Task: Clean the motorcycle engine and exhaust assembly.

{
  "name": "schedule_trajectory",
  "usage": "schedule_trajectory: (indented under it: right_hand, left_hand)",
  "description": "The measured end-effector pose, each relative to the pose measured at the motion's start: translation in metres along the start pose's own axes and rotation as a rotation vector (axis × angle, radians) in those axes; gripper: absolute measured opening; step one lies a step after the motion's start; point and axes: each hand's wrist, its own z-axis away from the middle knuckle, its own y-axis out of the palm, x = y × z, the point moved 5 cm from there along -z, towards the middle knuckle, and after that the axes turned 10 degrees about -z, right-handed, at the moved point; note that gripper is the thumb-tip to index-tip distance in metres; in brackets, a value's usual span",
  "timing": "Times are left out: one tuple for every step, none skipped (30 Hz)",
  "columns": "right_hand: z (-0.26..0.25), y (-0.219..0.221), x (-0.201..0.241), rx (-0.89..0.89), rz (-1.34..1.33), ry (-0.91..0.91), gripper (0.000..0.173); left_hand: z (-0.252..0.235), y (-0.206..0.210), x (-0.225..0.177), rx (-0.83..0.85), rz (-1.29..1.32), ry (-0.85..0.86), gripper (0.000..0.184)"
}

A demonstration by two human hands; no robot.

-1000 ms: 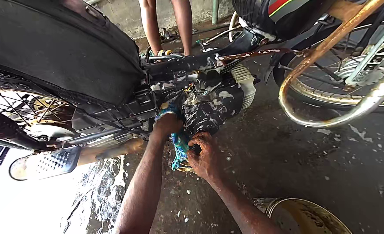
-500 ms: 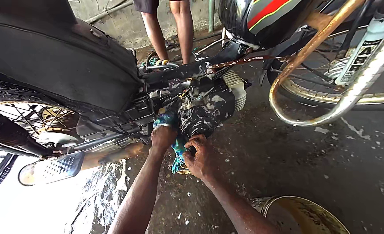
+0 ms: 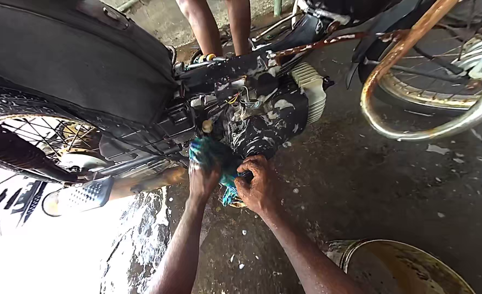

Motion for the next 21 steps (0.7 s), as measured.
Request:
schedule_trajectory:
  right_hand:
    - [0.000, 0.000, -0.001, -0.006, -0.001, -0.004, 0.016]
    - [0.001, 0.001, -0.001, -0.006, -0.002, 0.001, 0.017]
    - [0.001, 0.002, -0.001, -0.005, 0.000, 0.010, 0.018]
    - [0.001, 0.002, -0.001, -0.008, 0.009, 0.016, 0.018]
    - [0.001, 0.001, -0.001, -0.016, 0.019, 0.018, 0.017]
    - [0.001, 0.000, -0.002, -0.021, 0.023, 0.021, 0.017]
    - [0.001, 0.000, -0.001, -0.023, 0.023, 0.018, 0.017]
    - [0.002, 0.000, 0.000, -0.020, 0.016, 0.020, 0.017]
    - [0.002, 0.000, 0.000, -0.016, 0.006, 0.025, 0.017]
    - [0.002, 0.000, 0.000, -0.010, -0.014, 0.032, 0.017]
    - [0.002, -0.001, 0.001, -0.009, -0.032, 0.035, 0.018]
    - [0.003, -0.001, 0.001, -0.012, -0.051, 0.032, 0.018]
    - [0.003, 0.000, 0.000, -0.020, -0.054, 0.033, 0.018]
    - [0.003, 0.001, -0.001, -0.030, -0.063, 0.037, 0.018]
    - [0.003, 0.002, -0.002, -0.037, -0.077, 0.042, 0.018]
    - [0.004, 0.002, -0.002, -0.038, -0.094, 0.051, 0.018]
    - [0.004, 0.002, -0.002, -0.037, -0.103, 0.062, 0.018]
    - [0.004, 0.002, -0.002, -0.041, -0.107, 0.068, 0.018]
    - [0.004, 0.003, -0.003, -0.041, -0.115, 0.074, 0.019]
    - [0.005, 0.003, -0.004, -0.040, -0.118, 0.077, 0.020]
    - [0.005, 0.004, -0.004, -0.042, -0.125, 0.077, 0.020]
  left_hand:
    - [-0.013, 0.001, -0.003, 0.101, -0.168, 0.010, 0.046]
    - [-0.026, 0.001, -0.005, 0.227, -0.334, -0.040, 0.048]
    - [-0.038, 0.002, -0.007, 0.349, -0.457, -0.110, 0.049]
    - [-0.048, 0.004, -0.010, 0.457, -0.526, -0.179, 0.053]
    - [-0.057, 0.006, -0.013, 0.529, -0.569, -0.220, 0.057]
    - [-0.064, 0.009, -0.016, 0.562, -0.590, -0.243, 0.059]
    - [-0.069, 0.011, -0.019, 0.555, -0.598, -0.255, 0.059]
    - [-0.072, 0.013, -0.021, 0.528, -0.603, -0.274, 0.059]
    - [-0.074, 0.017, -0.022, 0.498, -0.609, -0.302, 0.059]
    - [-0.073, 0.020, -0.022, 0.459, -0.595, -0.332, 0.059]
    - [-0.069, 0.021, -0.022, 0.393, -0.555, -0.362, 0.058]
    - [-0.062, 0.022, -0.022, 0.298, -0.489, -0.386, 0.055]
    - [-0.054, 0.023, -0.023, 0.180, -0.396, -0.404, 0.053]
    - [-0.045, 0.027, -0.024, 0.049, -0.271, -0.420, 0.052]
    - [-0.033, 0.032, -0.024, -0.093, -0.127, -0.443, 0.048]
    - [-0.020, 0.040, -0.021, -0.248, 0.062, -0.464, 0.041]
    - [-0.009, 0.052, -0.013, -0.385, 0.300, -0.484, 0.029]
    - [-0.001, 0.065, -0.004, -0.469, 0.545, -0.528, 0.020]
    - [0.003, 0.069, 0.000, -0.525, 0.715, -0.555, 0.016]
    - [0.004, 0.064, 0.000, -0.561, 0.779, -0.539, 0.019]
    - [0.000, 0.051, -0.006, -0.574, 0.727, -0.513, 0.023]
